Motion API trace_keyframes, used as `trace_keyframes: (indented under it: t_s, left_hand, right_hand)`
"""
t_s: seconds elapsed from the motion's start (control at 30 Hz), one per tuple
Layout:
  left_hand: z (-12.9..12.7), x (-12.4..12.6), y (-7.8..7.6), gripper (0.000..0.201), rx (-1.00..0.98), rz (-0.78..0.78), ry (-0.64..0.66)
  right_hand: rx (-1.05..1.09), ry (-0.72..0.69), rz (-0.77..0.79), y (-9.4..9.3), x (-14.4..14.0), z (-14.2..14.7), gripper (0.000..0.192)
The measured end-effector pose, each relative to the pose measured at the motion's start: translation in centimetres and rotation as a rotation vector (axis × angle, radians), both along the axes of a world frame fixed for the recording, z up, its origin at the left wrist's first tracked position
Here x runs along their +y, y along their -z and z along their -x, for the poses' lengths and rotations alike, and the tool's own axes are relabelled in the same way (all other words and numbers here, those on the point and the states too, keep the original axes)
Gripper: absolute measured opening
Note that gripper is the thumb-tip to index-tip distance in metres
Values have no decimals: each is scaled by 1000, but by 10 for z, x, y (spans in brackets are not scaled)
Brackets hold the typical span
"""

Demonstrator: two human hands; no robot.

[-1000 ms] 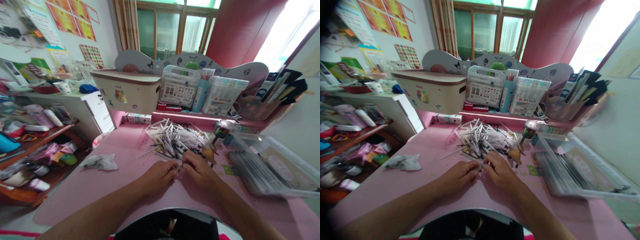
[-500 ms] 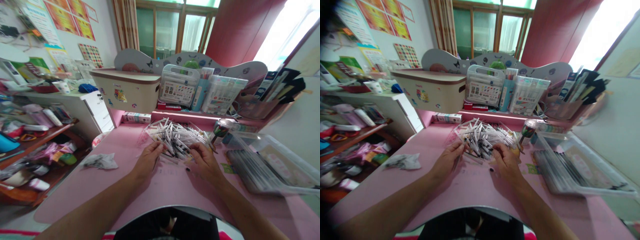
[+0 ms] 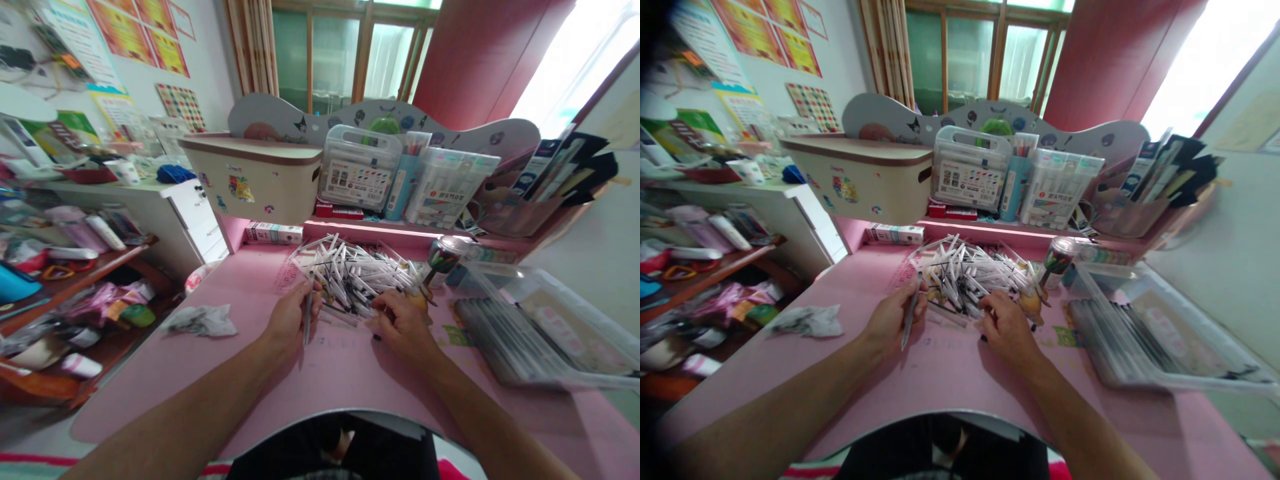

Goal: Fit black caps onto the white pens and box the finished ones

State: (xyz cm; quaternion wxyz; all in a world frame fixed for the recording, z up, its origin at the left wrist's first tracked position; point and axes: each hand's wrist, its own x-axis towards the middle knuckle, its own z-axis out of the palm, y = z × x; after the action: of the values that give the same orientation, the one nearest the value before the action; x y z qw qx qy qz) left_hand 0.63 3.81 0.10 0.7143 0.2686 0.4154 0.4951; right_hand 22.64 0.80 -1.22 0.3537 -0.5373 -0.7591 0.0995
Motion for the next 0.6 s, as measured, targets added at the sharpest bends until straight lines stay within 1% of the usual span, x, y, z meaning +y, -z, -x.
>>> trace_keyframes:
  t_s: [0.13,0.23,0.37,0.43,0.5,0.6]
  left_hand:
    - [0,1,0,15,-20,-20,-34]
    - [1,0,0,15,-9,-30,-37]
    - [0,-3,-3,20,30,-43,-33]
    - [-1,-4,-5,21,53,-57,-60]
    - [-1,-5,-6,20,67,-68,-86]
    - [-1,-5,-8,18,65,-65,-110]
  right_hand:
    - [-48,-9,37,4,3,-1,13]
    - [-104,14,67,8,6,0,10]
    - [-197,78,125,8,7,7,12]
    - [-211,71,118,5,5,13,14]
    - [-225,-27,64,0,0,22,17]
    - [-286,-243,4,-6,-10,37,27]
